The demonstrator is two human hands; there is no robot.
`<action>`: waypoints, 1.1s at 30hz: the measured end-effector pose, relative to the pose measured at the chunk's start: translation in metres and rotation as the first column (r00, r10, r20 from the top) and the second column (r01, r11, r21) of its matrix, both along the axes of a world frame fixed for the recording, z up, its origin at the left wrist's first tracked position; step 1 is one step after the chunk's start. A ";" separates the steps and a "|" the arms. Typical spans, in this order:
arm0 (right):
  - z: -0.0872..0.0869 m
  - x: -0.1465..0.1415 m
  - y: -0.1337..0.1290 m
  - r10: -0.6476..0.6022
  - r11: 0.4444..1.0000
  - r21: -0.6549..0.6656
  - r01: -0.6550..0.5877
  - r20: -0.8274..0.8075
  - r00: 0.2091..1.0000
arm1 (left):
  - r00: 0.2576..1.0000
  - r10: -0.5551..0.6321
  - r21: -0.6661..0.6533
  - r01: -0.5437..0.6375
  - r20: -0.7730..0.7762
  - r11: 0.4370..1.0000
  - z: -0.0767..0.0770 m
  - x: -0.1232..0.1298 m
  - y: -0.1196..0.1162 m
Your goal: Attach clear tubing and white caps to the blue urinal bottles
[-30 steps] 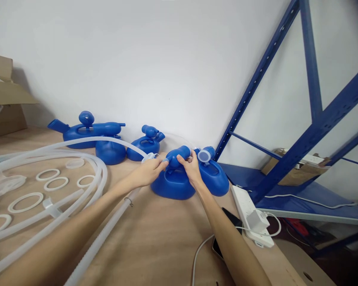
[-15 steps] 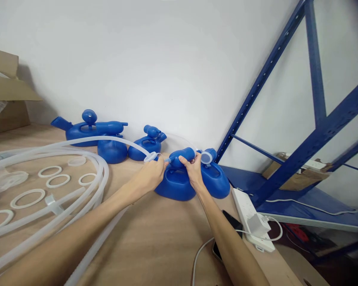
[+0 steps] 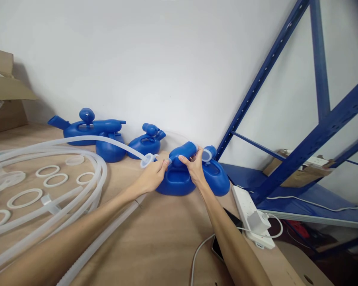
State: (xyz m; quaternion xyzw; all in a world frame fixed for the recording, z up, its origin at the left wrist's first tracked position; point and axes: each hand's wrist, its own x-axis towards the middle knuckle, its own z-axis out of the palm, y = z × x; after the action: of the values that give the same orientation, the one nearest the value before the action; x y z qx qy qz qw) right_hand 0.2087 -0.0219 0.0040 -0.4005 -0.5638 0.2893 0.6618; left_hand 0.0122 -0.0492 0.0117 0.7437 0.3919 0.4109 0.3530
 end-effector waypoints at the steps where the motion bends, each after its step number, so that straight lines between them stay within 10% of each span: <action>1: 0.000 0.000 0.000 0.004 1.000 0.000 -0.004 -0.002 1.000 | 1.000 -0.011 -0.041 0.012 0.027 0.999 -0.002 0.001 0.000; 22: -0.010 0.002 0.004 0.141 0.990 0.007 -0.141 -0.105 0.984 | 0.868 -0.126 -0.602 0.432 0.481 0.672 0.013 0.013 -0.006; 33: -0.005 0.012 0.005 -0.187 0.978 0.081 0.191 -0.053 0.981 | 0.958 -0.084 -0.608 0.239 0.272 0.757 0.024 -0.002 0.008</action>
State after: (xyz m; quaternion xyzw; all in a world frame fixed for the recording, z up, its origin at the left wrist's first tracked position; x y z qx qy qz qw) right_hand 0.2203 -0.0164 -0.0005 -0.4171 -0.5201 0.2094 0.7153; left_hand 0.0106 -0.0417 0.0353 0.5595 0.3980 0.3046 0.6602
